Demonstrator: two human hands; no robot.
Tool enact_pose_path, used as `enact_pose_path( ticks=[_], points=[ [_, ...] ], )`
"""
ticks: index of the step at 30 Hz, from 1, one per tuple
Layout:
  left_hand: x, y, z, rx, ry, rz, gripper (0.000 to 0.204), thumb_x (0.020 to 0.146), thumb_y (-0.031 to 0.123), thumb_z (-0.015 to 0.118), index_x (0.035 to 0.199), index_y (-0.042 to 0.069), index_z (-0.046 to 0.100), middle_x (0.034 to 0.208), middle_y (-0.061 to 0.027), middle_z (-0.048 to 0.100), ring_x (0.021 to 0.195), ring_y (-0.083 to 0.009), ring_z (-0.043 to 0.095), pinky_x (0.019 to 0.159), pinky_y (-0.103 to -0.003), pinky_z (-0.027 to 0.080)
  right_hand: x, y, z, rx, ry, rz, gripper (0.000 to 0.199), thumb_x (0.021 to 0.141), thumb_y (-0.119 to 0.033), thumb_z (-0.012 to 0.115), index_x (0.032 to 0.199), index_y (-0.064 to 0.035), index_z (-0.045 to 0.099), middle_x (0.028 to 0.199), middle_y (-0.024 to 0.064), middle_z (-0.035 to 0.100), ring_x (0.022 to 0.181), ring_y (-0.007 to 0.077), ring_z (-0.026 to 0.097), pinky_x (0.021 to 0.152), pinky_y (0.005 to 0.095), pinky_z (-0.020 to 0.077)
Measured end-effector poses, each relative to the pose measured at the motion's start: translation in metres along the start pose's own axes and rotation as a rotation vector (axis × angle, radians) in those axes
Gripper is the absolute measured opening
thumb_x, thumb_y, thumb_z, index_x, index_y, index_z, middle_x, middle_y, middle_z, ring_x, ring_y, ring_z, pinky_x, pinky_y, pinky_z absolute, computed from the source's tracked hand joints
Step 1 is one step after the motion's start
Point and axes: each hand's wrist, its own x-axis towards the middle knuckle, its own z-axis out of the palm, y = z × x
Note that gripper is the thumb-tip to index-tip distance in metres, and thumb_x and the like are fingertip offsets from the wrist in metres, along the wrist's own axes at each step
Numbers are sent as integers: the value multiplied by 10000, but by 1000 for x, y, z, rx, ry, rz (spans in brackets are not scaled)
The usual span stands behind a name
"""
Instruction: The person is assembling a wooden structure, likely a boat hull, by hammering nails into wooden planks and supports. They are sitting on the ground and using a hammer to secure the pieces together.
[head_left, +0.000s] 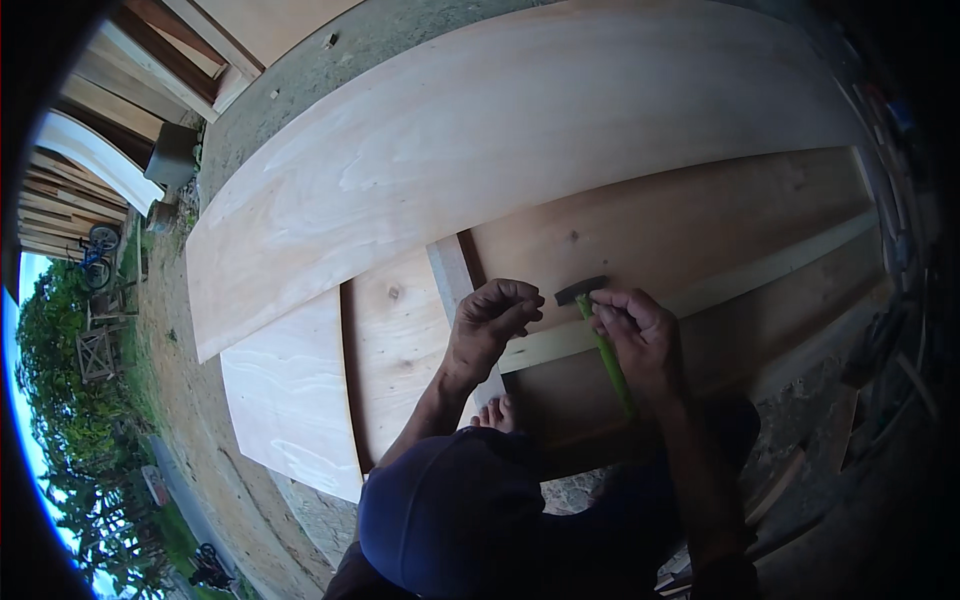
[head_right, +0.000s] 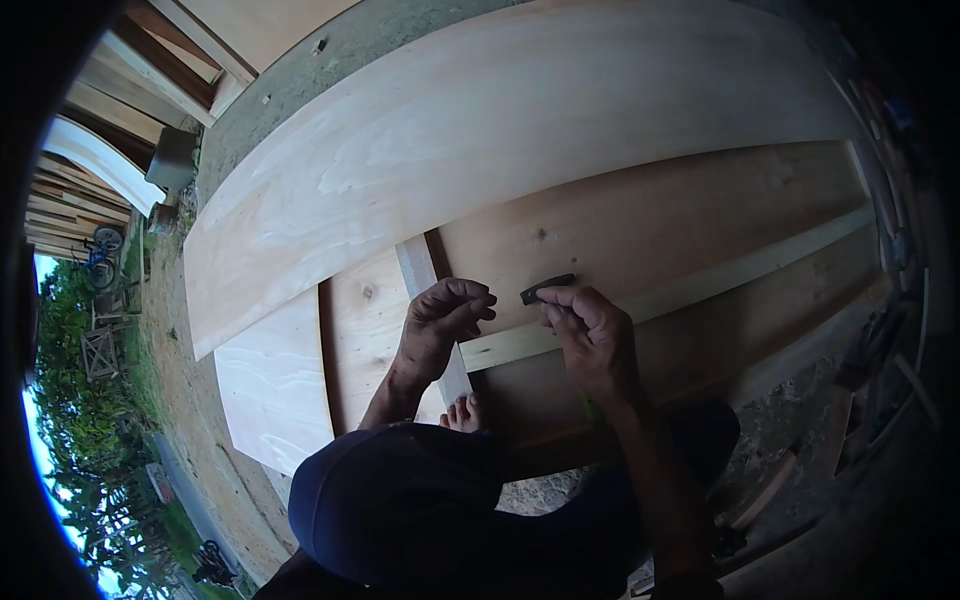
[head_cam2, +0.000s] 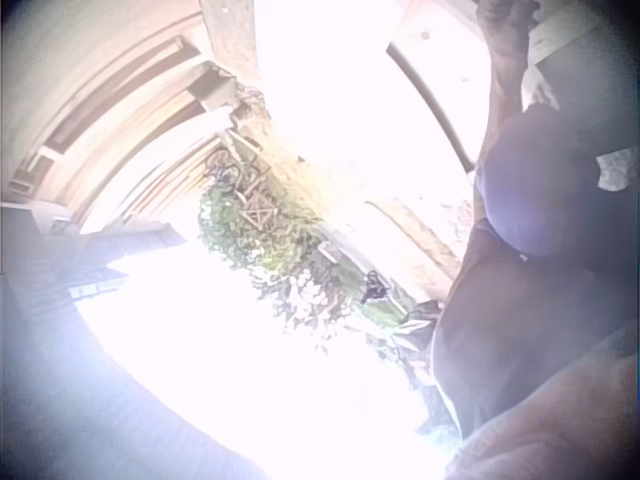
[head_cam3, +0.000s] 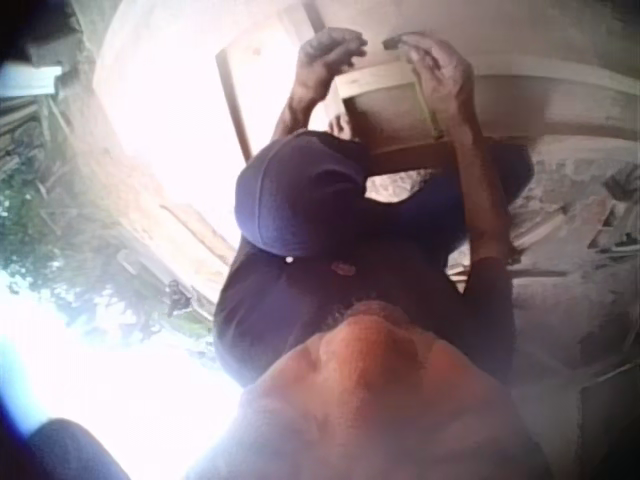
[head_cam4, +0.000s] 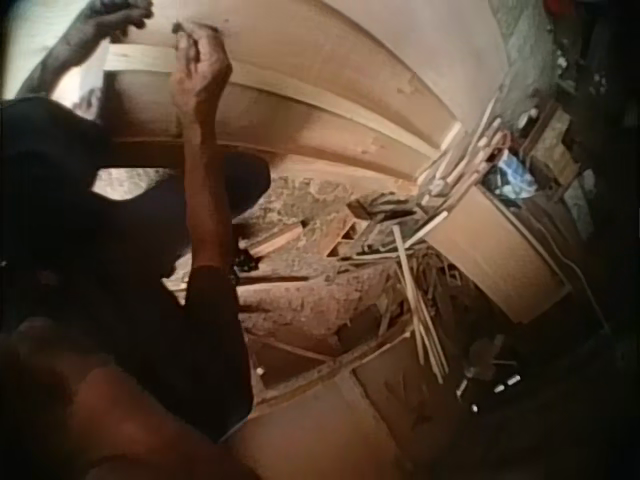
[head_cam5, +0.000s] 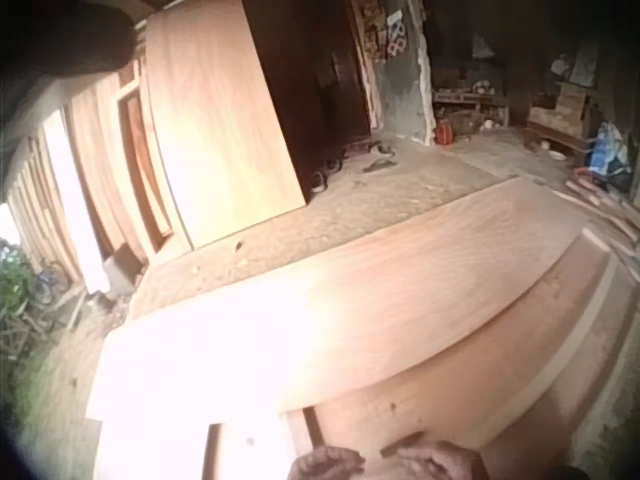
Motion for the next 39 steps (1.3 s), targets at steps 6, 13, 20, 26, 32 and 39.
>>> enact_pose_path(
  ticks=[6,13,20,26,32,39],
  points=[
    [16,-15,-38,-312,75,65,111,939,15,663,1047,38,670,969,-83,727,853,-147,689,748,-283,544,59,27,84,-273,-180,-35,121,930,-22,644,1002,-6,548,854,132,666,806,193,683,726,342,544],
    [23,-54,-52,-328,148,-94,156,905,-12,672,1030,66,621,939,-68,705,822,-147,676,729,-293,550,56,51,92,-438,-283,147,171,921,-41,644,1066,-19,556,901,171,680,826,291,711,716,376,549],
    [14,-63,-54,645,179,-48,120,887,79,659,981,53,590,859,-82,700,797,-180,689,717,-352,556,24,46,15,-826,-215,58,413,927,-86,648,1322,-41,535,1109,197,657,1059,325,667,885,437,530],
    [11,-74,-50,764,265,-72,137,916,132,629,1031,90,566,880,-193,695,840,-416,690,727,-472,535,-15,70,-18,-720,-171,289,488,976,-165,598,1427,-49,452,1228,205,601,1054,349,652,897,447,522],
    [14,-66,-48,815,237,-86,128,916,135,630,1018,95,564,865,-169,698,835,-418,688,719,-466,538,-24,87,0,-257,-119,555,500,975,-154,550,1444,-31,427,1210,241,627,1006,413,676,893,466,524],
    [15,-64,-54,939,133,-86,191,886,131,645,1042,104,539,886,-167,701,855,-435,679,730,-505,522,-6,57,3,-482,-291,324,516,973,-141,559,1455,-32,412,1204,311,626,1089,469,641,907,482,518]
  ],
)
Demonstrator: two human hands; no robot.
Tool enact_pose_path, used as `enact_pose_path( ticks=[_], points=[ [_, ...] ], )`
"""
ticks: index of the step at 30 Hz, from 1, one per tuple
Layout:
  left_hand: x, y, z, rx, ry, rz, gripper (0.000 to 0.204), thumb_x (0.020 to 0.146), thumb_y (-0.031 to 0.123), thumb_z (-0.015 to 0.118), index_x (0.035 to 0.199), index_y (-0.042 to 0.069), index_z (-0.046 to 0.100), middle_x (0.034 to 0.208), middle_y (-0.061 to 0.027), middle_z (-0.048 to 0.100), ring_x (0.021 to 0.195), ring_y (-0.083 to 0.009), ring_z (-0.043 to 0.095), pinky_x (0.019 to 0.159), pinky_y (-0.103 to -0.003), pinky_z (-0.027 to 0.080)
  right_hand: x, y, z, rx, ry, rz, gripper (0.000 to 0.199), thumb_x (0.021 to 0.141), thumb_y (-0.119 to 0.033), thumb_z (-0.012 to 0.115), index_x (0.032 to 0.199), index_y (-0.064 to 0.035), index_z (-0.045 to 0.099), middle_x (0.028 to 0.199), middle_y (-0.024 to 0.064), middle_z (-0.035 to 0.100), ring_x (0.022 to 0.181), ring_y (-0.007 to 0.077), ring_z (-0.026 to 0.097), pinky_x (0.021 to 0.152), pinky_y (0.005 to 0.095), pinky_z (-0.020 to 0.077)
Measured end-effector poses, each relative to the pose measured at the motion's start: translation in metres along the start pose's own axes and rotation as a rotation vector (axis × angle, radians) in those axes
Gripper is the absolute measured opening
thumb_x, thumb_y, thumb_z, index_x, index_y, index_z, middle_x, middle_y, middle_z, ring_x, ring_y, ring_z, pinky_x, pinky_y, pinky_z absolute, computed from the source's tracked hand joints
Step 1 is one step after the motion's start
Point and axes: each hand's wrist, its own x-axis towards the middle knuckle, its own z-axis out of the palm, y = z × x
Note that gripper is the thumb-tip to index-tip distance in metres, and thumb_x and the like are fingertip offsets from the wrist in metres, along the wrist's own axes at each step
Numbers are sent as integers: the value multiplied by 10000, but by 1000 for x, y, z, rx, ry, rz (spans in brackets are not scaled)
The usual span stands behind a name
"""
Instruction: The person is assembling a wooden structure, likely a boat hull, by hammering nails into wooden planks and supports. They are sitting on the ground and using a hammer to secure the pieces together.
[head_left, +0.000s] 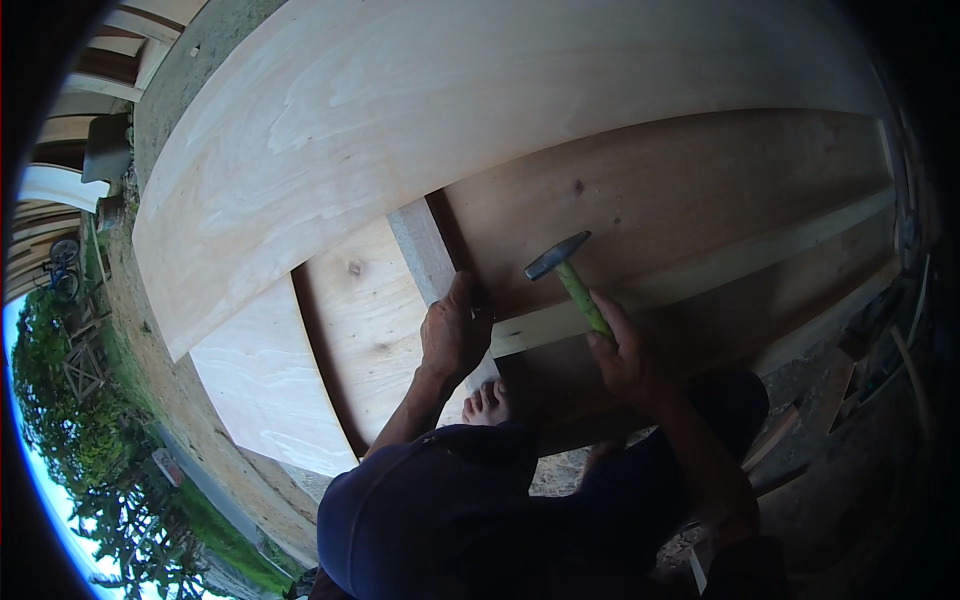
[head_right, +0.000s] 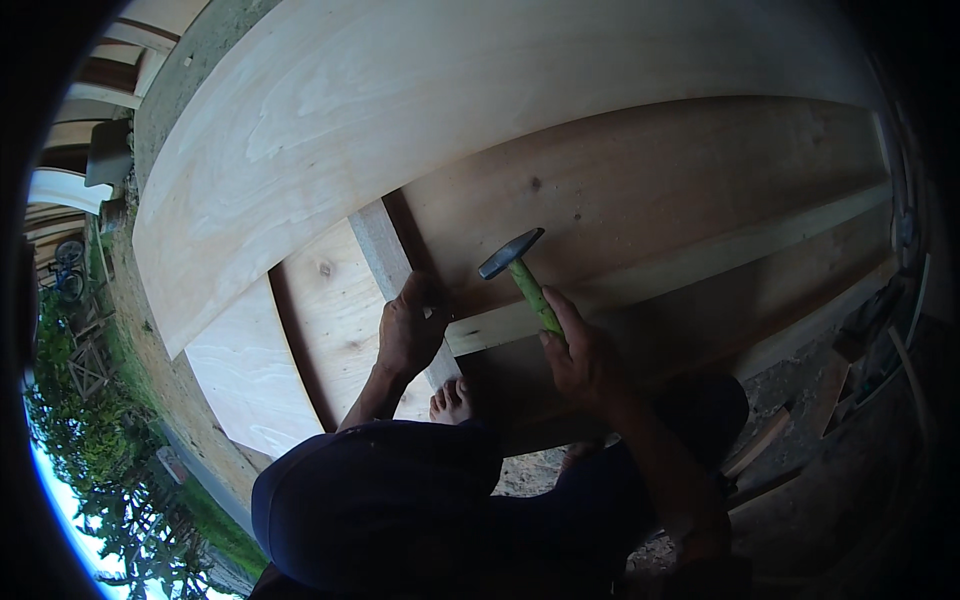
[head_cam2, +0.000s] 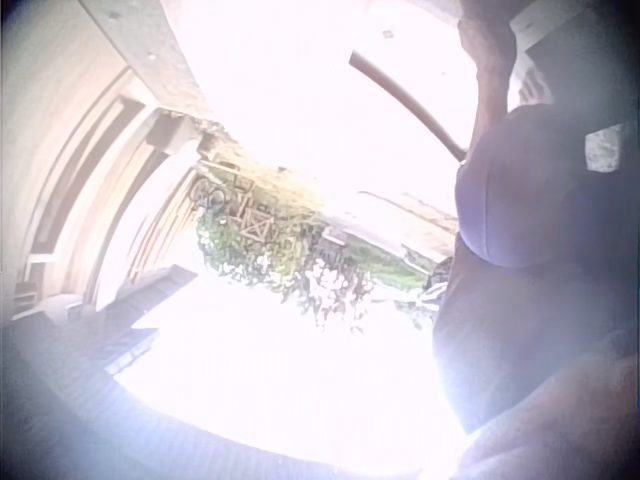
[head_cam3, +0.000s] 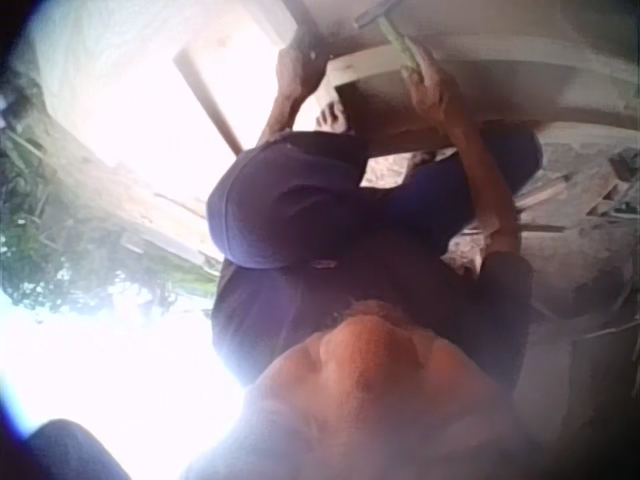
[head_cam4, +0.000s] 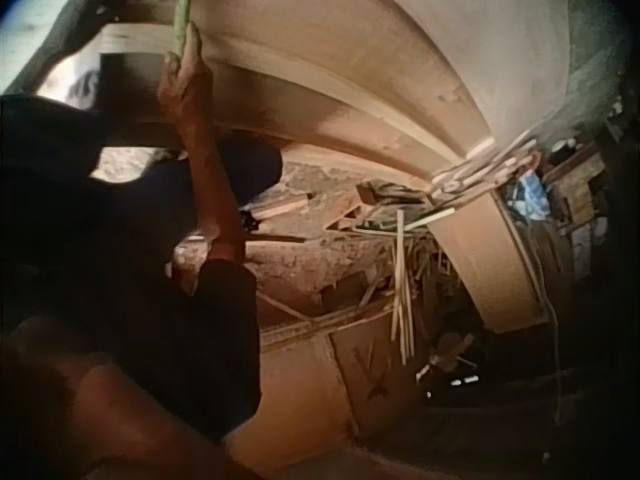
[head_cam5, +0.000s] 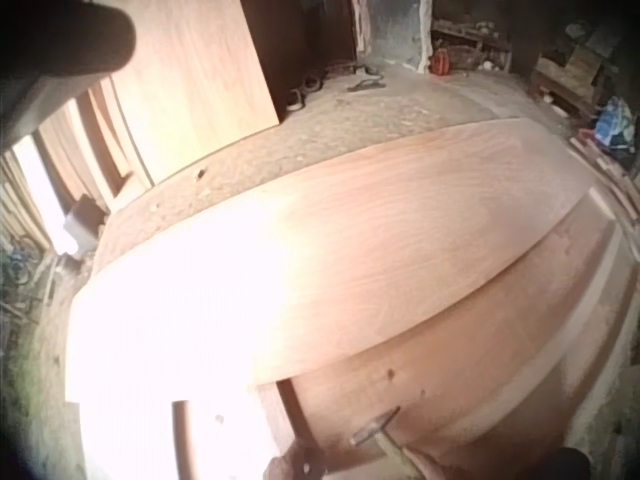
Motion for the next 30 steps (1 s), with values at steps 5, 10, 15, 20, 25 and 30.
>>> enact_pose_path(
  ticks=[5,10,15,20,25,30],
  points=[
    [0,-1,0,15,-8,-14,211,881,102,656,1039,66,521,885,-170,696,860,-384,708,731,-447,546,10,-7,0,-43,-125,-98,535,968,-124,567,1471,-36,409,1219,315,620,1095,473,634,910,499,518],
    [-1,-2,2,28,12,-3,204,890,126,650,1041,82,520,885,-173,692,851,-408,697,708,-461,536,25,-13,-3,-131,-237,-101,574,972,-108,561,1515,-58,384,1269,286,614,1146,431,629,955,439,504],
    [-1,-2,2,127,-28,-35,234,889,158,623,1072,124,480,870,-214,683,853,-488,655,715,-553,498,38,-24,-8,-94,-198,-138,582,966,-88,567,1522,-80,395,1290,283,613,1156,406,641,962,396,509],
    [-6,-2,5,143,-23,-53,225,899,185,600,1075,131,471,858,-221,681,840,-504,645,714,-577,483,45,-26,-16,-280,-433,-61,563,963,-79,567,1504,-46,412,1238,288,638,1105,390,672,923,397,523],
    [-7,-1,11,123,48,-85,196,895,182,599,1058,138,501,854,-199,691,831,-491,651,716,-571,486,39,-19,-17,-58,-145,-176,576,969,-84,578,1512,-40,392,997,270,697,836,332,727,776,393,544],
    [-17,-6,22,40,156,-86,223,885,203,674,1031,104,537,868,-171,694,826,-427,678,711,-505,512,40,-22,-16,-68,-279,-53,581,970,-87,580,1518,-48,389,1069,279,668,928,334,708,825,380,534]
  ],
)
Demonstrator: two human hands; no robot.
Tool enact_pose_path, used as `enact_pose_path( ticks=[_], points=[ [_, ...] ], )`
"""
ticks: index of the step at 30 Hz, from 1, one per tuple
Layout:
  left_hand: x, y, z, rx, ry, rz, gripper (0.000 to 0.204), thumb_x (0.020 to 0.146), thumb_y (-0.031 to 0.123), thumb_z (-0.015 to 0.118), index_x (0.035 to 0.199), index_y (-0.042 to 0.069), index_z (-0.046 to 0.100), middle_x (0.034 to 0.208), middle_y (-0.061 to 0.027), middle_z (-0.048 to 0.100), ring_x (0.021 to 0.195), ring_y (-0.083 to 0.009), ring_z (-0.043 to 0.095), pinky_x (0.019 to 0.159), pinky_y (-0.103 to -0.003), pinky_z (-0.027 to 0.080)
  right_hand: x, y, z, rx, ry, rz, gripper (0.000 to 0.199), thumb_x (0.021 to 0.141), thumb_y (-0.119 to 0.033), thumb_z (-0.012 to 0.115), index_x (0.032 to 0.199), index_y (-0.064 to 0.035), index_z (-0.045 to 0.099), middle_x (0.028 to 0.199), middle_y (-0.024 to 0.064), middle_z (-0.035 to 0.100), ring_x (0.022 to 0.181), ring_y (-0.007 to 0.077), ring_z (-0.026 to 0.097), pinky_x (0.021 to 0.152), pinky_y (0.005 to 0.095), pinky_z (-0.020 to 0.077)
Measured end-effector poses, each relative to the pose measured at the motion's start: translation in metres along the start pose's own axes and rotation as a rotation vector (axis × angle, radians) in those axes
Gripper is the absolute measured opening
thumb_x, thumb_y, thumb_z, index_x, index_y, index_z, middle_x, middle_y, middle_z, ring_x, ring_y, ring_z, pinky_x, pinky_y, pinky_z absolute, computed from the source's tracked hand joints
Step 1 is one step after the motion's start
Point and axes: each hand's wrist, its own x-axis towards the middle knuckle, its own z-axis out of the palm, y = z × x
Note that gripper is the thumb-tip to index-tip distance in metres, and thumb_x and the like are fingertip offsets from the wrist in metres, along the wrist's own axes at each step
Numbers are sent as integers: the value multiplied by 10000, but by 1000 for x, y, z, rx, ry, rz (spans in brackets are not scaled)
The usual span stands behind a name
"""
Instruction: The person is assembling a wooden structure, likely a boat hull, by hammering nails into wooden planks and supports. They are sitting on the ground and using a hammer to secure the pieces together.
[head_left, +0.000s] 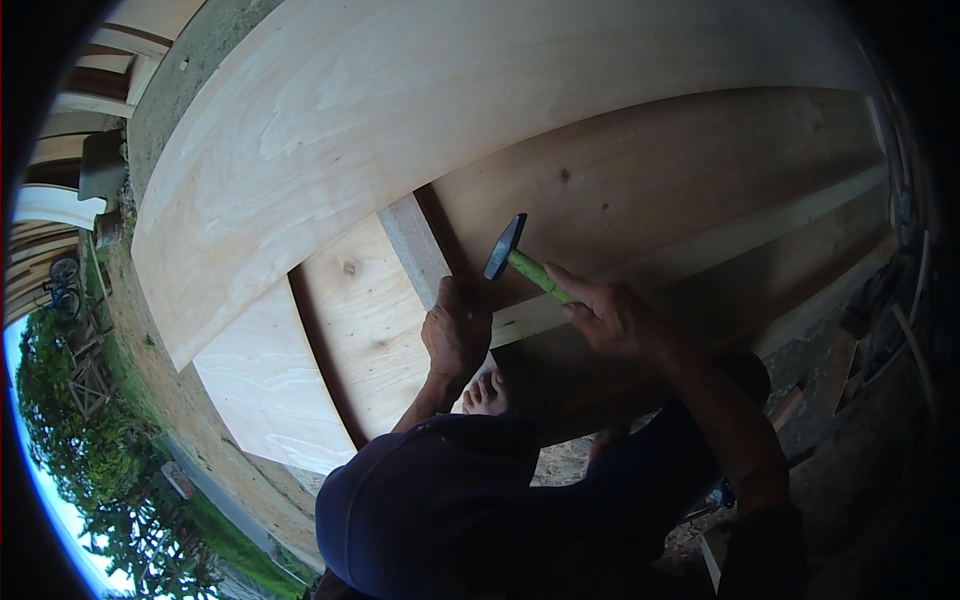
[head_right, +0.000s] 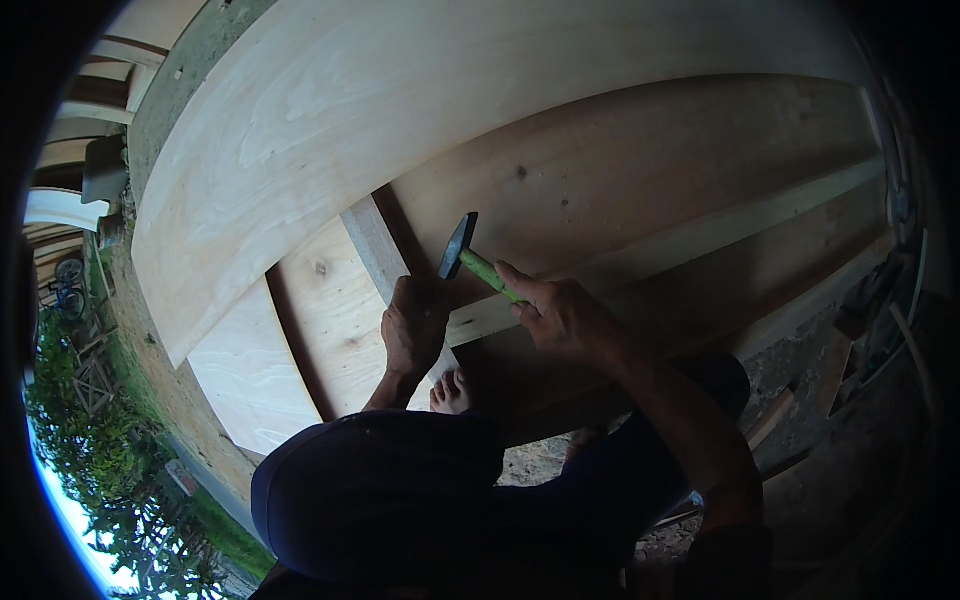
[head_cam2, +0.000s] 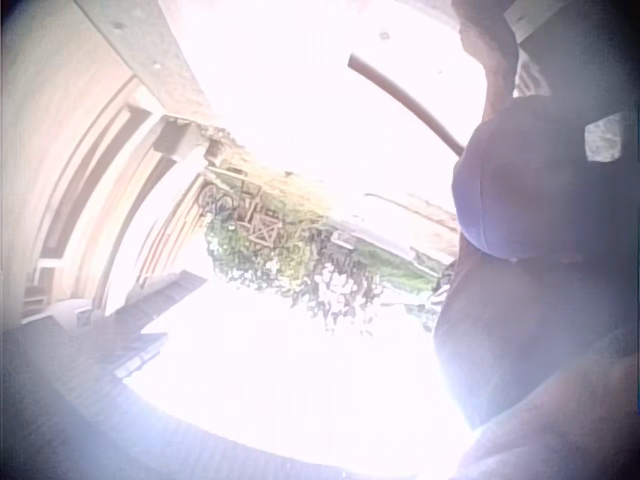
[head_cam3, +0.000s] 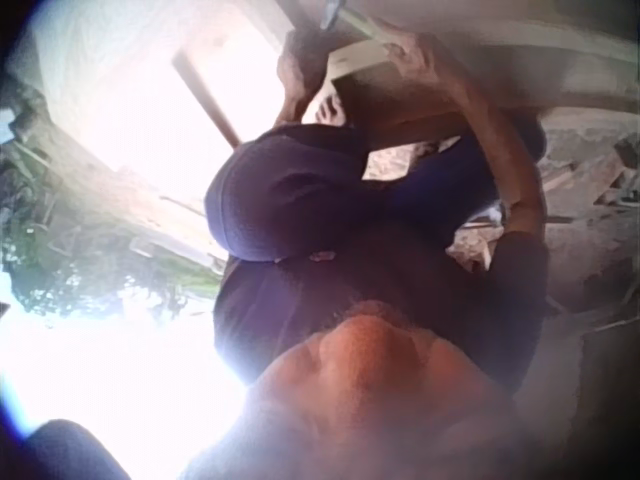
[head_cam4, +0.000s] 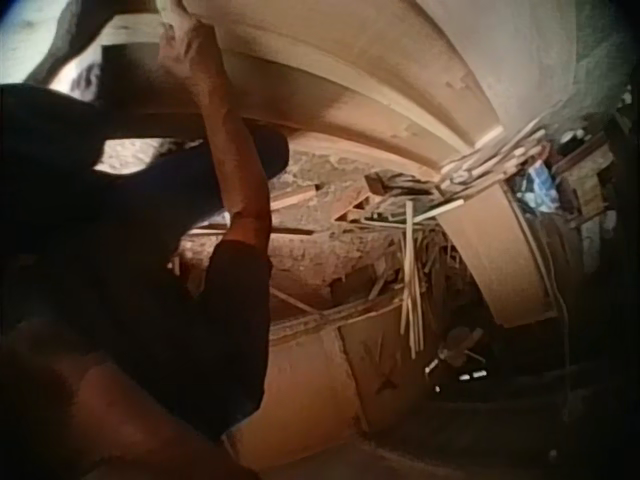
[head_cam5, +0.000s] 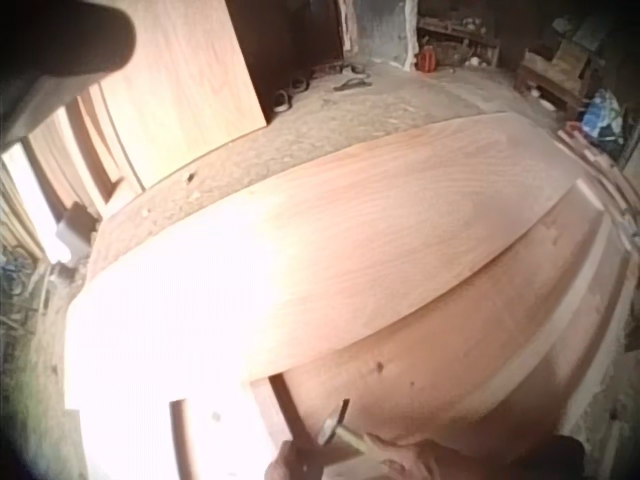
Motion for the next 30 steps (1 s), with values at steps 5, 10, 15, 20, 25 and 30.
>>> enact_pose_path(
  ticks=[5,10,15,20,25,30],
  points=[
    [-2,3,5,-35,23,1,186,890,184,632,1033,120,531,855,-162,696,818,-452,667,705,-533,498,3,3,-3,-35,78,-24,578,970,-87,570,1521,-64,395,1257,275,639,1103,343,687,927,366,518],
    [-6,3,5,-5,52,10,170,903,156,621,1036,111,525,833,-171,684,802,-453,663,691,-534,495,4,7,1,25,3,15,576,970,-80,571,1518,-57,396,1278,261,635,1094,344,690,935,360,517],
    [-3,6,1,-40,22,61,174,908,147,610,1048,107,514,837,-175,685,798,-460,665,690,-538,498,3,10,1,-53,-30,13,573,976,-82,565,1521,-56,390,1209,255,655,999,286,707,879,348,533],
    [-2,1,3,-25,-2,44,172,914,152,608,1053,115,514,847,-183,688,796,-461,667,690,-543,500,1,11,-11,112,278,-140,579,982,-99,556,1531,-64,376,1031,273,695,863,277,725,808,363,551],
    [-1,3,1,-3,-27,31,177,919,157,595,1069,121,508,858,-200,687,798,-475,662,694,-554,498,-7,30,7,-88,91,-99,573,973,-103,562,1520,-59,397,1129,317,655,1017,335,706,902,367,520],
    [-2,-6,4,-4,-7,43,174,922,158,577,1078,124,505,849,-216,683,807,-493,656,695,-569,492,-2,16,1,195,313,-61,563,976,-102,545,1515,-35,397,1115,275,683,955,325,707,892,371,521]
  ],
)
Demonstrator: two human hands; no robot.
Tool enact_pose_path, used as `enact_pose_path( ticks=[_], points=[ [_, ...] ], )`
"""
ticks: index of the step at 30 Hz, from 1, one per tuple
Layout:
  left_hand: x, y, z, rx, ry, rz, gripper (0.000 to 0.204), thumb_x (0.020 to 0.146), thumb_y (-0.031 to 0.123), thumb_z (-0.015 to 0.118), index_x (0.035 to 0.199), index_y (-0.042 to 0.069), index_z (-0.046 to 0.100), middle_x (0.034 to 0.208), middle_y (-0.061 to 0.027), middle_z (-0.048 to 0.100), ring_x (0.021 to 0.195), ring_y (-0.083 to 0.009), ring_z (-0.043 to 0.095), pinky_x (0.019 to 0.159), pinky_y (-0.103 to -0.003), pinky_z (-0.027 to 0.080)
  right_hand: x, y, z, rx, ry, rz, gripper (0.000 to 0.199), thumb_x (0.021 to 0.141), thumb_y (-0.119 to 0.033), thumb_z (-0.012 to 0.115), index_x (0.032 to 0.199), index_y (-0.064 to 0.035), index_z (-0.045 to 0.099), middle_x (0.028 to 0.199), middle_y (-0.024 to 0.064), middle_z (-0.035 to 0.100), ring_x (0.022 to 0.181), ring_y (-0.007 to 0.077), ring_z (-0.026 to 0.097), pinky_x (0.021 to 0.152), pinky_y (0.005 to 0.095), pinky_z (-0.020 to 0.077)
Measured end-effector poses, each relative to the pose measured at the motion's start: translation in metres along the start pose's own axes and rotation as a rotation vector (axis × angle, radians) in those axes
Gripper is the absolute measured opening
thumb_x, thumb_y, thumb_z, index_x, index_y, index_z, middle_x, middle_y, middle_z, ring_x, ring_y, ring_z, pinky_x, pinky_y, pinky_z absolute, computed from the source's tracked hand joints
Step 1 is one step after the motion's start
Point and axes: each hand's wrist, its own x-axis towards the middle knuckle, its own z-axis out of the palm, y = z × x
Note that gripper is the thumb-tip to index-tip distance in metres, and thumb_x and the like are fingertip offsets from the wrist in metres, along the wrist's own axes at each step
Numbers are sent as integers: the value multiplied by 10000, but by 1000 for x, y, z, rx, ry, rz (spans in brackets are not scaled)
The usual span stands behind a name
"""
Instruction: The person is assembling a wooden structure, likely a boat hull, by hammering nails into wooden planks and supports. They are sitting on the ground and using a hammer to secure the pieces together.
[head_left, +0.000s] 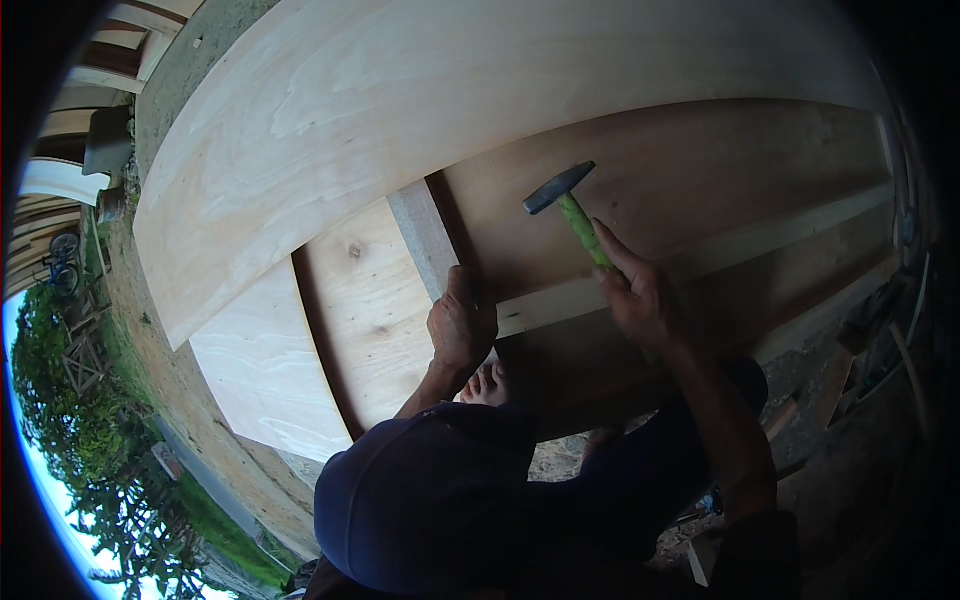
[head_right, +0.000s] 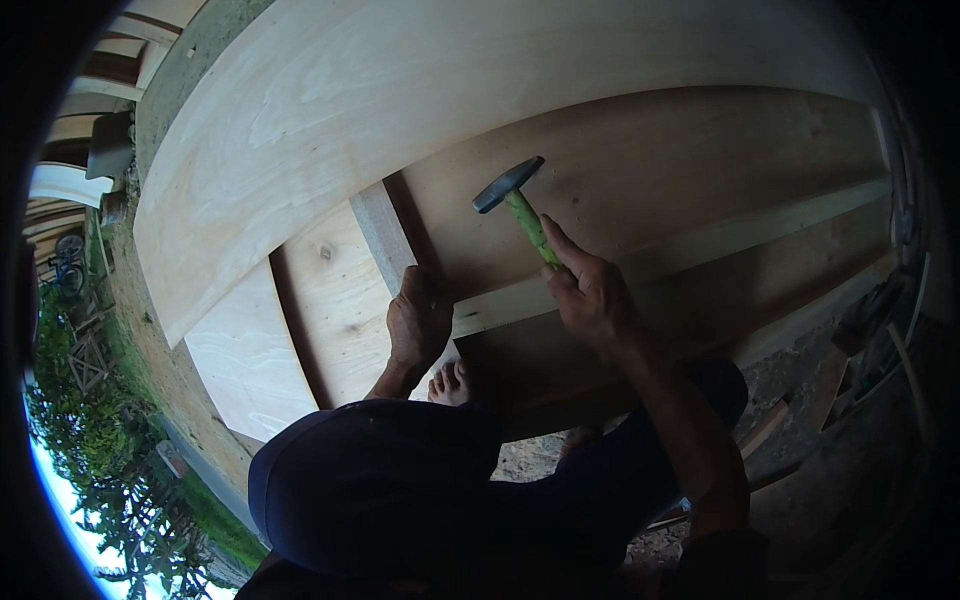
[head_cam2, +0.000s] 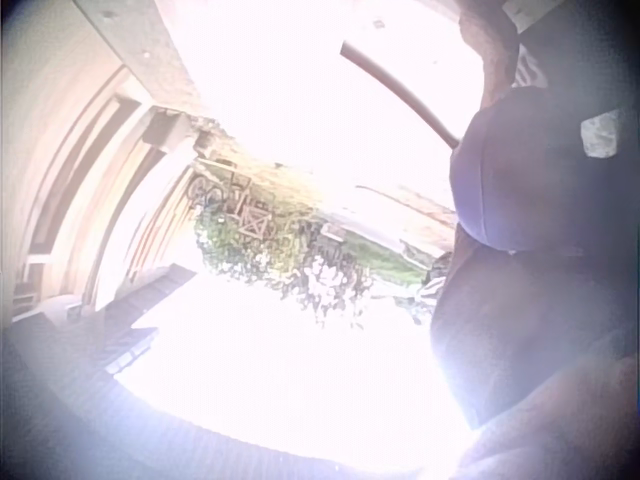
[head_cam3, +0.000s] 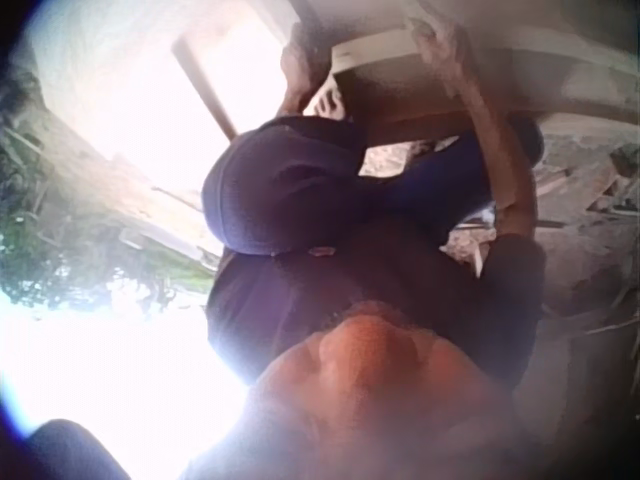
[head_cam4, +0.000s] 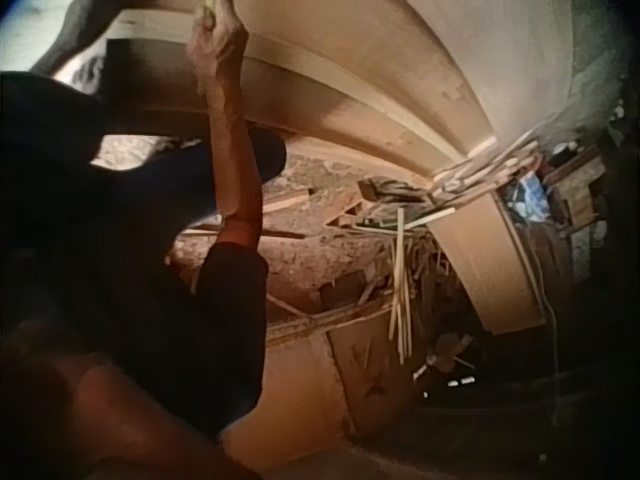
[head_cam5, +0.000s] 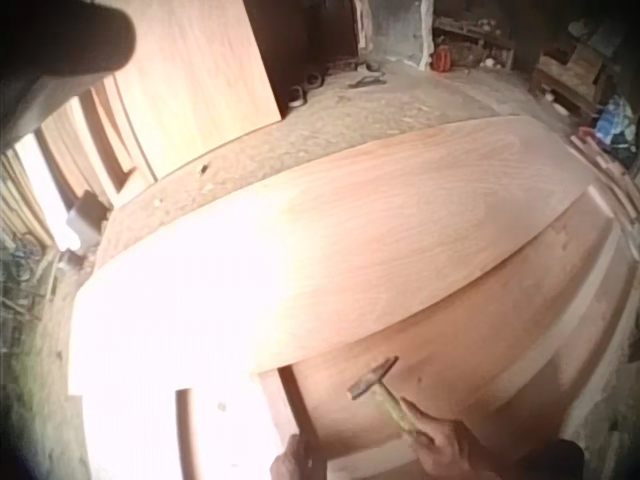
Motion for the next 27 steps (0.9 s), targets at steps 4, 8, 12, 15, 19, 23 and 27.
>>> enact_pose_path(
  ticks=[4,8,12,15,19,23,27],
  points=[
    [1,5,3,-24,6,45,195,914,160,579,1088,118,503,863,-226,686,819,-496,656,698,-573,491,-15,38,25,-289,27,-287,563,978,-90,530,1520,-36,390,1187,281,670,917,232,698,835,324,516],
    [10,6,-14,63,-125,-3,227,902,169,606,1092,107,499,868,-230,688,824,-494,657,707,-565,495,-12,16,21,-61,-48,-65,586,964,-77,544,1526,-46,381,1219,290,650,995,292,712,866,334,521],
    [31,20,-27,34,-270,81,221,892,168,623,1068,101,506,859,-250,679,846,-487,658,726,-546,502,-10,2,6,-65,-174,90,578,984,-95,525,1535,-41,359,1412,258,536,1286,324,557,1050,352,435],
    [43,14,-22,157,-292,47,183,891,141,609,1039,85,517,855,-250,675,848,-483,657,722,-536,501,-9,6,11,-63,-236,46,562,1000,-111,500,1536,-33,353,1488,248,479,1379,321,487,1120,349,383],
    [33,7,-19,46,-178,30,148,891,123,625,990,60,534,832,-215,668,813,-422,661,706,-484,514,-7,8,17,-27,-197,-16,563,1004,-122,494,1540,-34,346,1491,249,475,1385,323,480,1126,350,377],
    [21,5,-10,-102,-49,39,162,885,103,680,956,44,547,787,-141,651,734,-258,676,681,-384,535,-9,8,15,-16,-208,14,567,1003,-122,495,1543,-37,341,1485,251,480,1383,326,481,1117,353,388],
    [14,2,-14,-197,-60,49,128,897,72,667,953,55,553,785,-116,650,724,-212,657,683,-362,532,-10,5,14,-48,-246,48,565,1004,-122,504,1543,-54,349,1478,252,484,1363,341,501,1100,362,411]
  ],
)
